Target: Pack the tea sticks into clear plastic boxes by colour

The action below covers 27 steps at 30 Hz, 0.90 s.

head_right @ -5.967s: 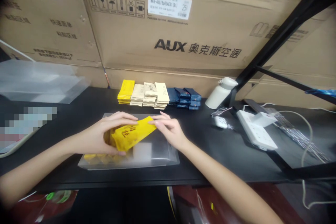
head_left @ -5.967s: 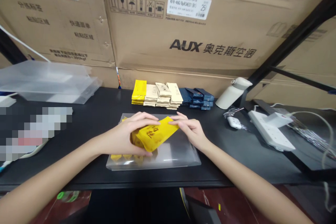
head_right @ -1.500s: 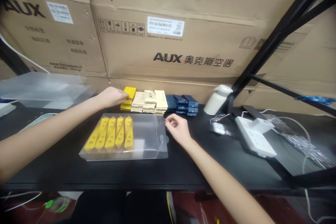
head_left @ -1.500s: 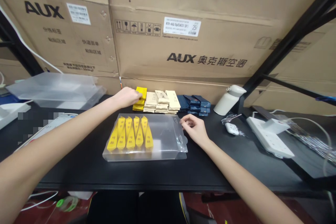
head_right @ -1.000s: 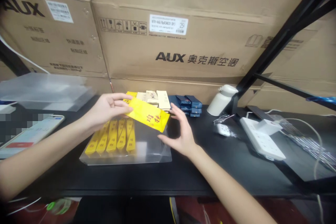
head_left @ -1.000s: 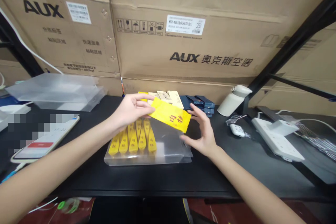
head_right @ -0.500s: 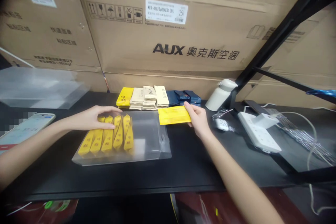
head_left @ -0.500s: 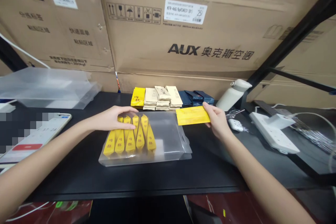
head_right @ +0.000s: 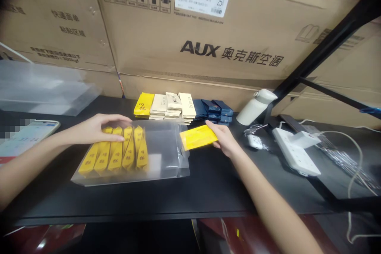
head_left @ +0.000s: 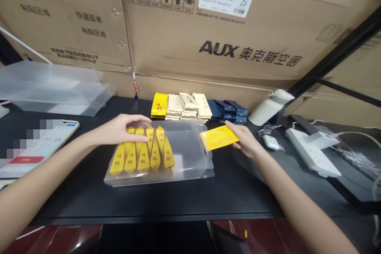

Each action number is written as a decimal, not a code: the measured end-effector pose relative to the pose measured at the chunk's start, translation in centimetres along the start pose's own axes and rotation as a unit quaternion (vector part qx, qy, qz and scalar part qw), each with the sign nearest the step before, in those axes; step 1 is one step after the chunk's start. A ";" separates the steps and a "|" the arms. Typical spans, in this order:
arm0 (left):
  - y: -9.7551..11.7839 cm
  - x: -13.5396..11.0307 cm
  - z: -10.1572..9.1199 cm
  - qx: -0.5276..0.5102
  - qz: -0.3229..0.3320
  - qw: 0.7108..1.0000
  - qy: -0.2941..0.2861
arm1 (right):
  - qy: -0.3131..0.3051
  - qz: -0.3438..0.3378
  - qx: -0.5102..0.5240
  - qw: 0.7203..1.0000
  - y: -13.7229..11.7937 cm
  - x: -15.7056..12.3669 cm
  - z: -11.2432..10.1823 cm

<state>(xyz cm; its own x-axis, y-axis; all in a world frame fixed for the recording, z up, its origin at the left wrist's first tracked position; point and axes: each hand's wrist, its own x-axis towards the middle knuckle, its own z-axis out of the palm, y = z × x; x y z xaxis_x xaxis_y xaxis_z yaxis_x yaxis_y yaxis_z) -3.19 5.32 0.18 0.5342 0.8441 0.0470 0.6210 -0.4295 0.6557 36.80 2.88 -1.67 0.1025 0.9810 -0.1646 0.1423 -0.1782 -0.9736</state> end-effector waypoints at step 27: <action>1.2 -0.2 1.0 -0.013 -0.024 0.999 0.034 | -0.225 -0.207 -0.106 0.946 1.8 -3.2 4.7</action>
<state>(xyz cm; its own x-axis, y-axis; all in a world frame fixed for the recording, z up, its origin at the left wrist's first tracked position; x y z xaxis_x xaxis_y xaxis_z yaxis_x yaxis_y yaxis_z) -1.96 4.28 0.18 0.4640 0.8834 0.0661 0.6284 -0.3809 0.6783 32.13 -0.20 -3.62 -0.4271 0.8952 0.1271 0.2774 0.2635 -0.9239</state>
